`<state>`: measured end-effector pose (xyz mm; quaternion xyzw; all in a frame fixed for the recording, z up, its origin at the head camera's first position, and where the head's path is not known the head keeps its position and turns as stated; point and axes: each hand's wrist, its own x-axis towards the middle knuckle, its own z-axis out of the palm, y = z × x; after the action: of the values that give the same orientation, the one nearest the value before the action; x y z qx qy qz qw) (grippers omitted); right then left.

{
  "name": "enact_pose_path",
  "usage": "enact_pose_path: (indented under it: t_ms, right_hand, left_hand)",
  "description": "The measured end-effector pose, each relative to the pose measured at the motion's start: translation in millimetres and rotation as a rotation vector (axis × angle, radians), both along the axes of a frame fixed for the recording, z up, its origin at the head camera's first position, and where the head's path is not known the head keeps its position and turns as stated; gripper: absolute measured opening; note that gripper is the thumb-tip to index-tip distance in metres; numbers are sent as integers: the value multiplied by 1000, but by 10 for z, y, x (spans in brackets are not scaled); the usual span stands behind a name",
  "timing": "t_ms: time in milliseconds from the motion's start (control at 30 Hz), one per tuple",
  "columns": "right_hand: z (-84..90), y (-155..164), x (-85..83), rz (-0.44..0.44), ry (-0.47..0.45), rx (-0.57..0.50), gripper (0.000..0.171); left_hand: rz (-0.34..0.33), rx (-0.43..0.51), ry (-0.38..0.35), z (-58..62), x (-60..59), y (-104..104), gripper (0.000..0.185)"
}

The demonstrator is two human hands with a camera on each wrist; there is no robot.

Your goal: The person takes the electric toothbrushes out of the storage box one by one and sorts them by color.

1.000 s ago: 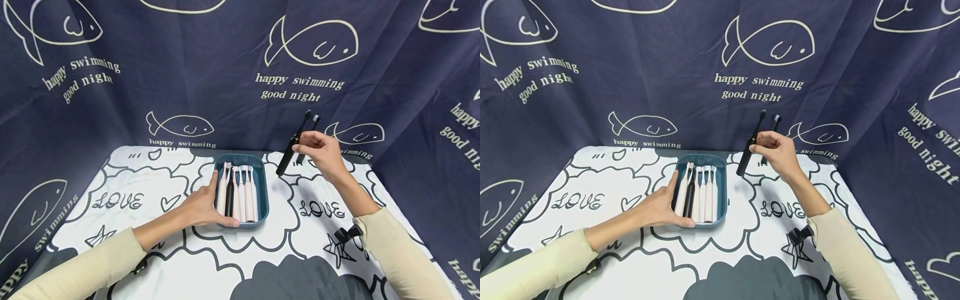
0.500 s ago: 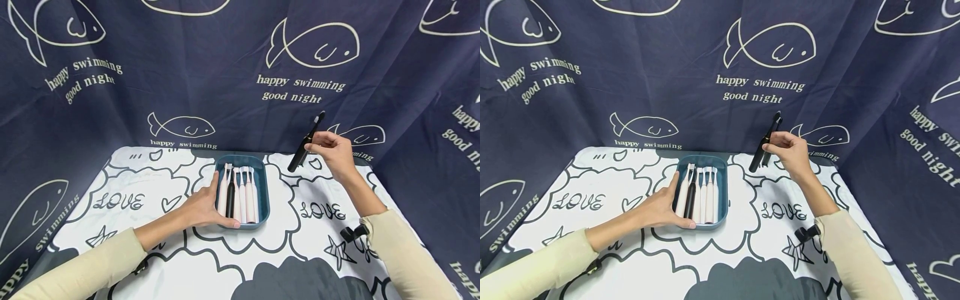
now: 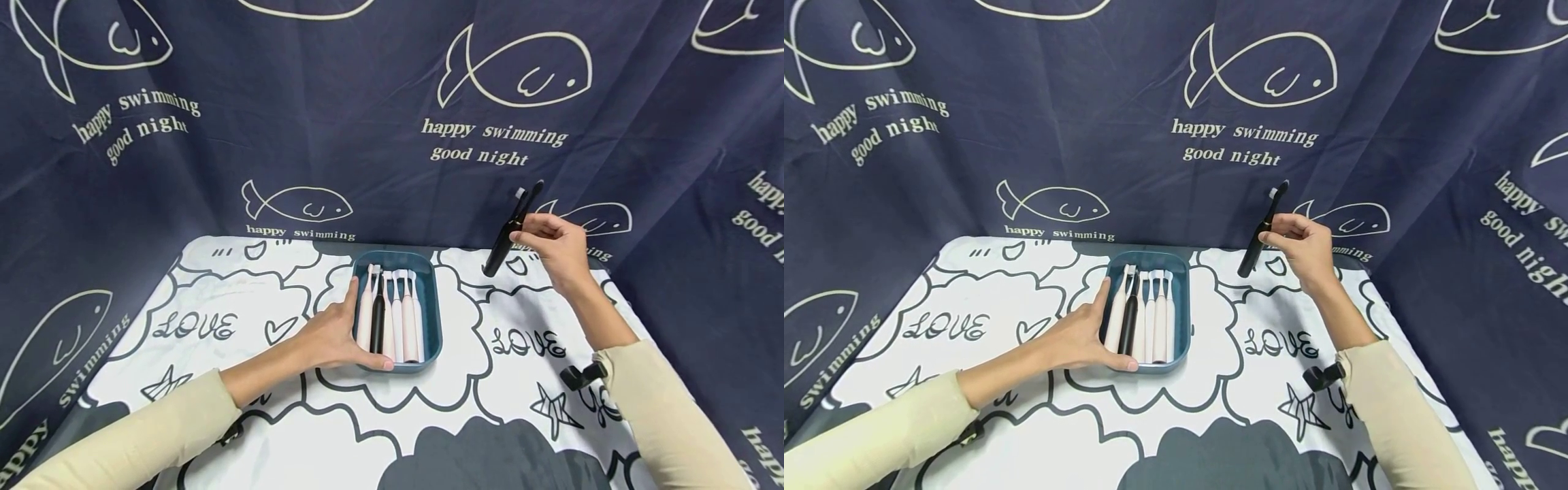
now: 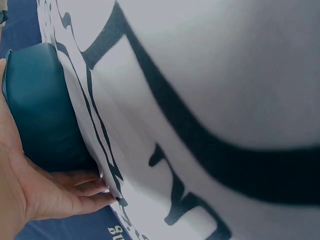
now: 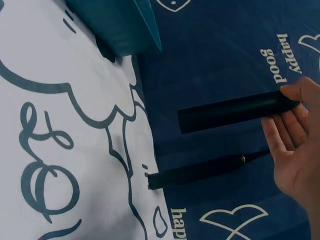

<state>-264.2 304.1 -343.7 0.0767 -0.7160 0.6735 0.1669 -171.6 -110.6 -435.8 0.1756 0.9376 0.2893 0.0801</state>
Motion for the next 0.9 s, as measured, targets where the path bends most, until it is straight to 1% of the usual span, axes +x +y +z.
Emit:
enact_pose_path:
  t_ms: [233, 567, 900]
  right_hand:
    - [-44, 90, -53, -42, 11, -28, 34]
    - [-121, 255, -148, -105, -36, -92, 34]
    - [-208, 393, -242, -152, -72, -126, 36]
  left_hand:
    - [8, -10, 2, 10, 3, 8, 178]
    - [8, -14, -11, 22, 21, 4, 178]
    - [-4, -2, -13, 45, 34, -12, 177]
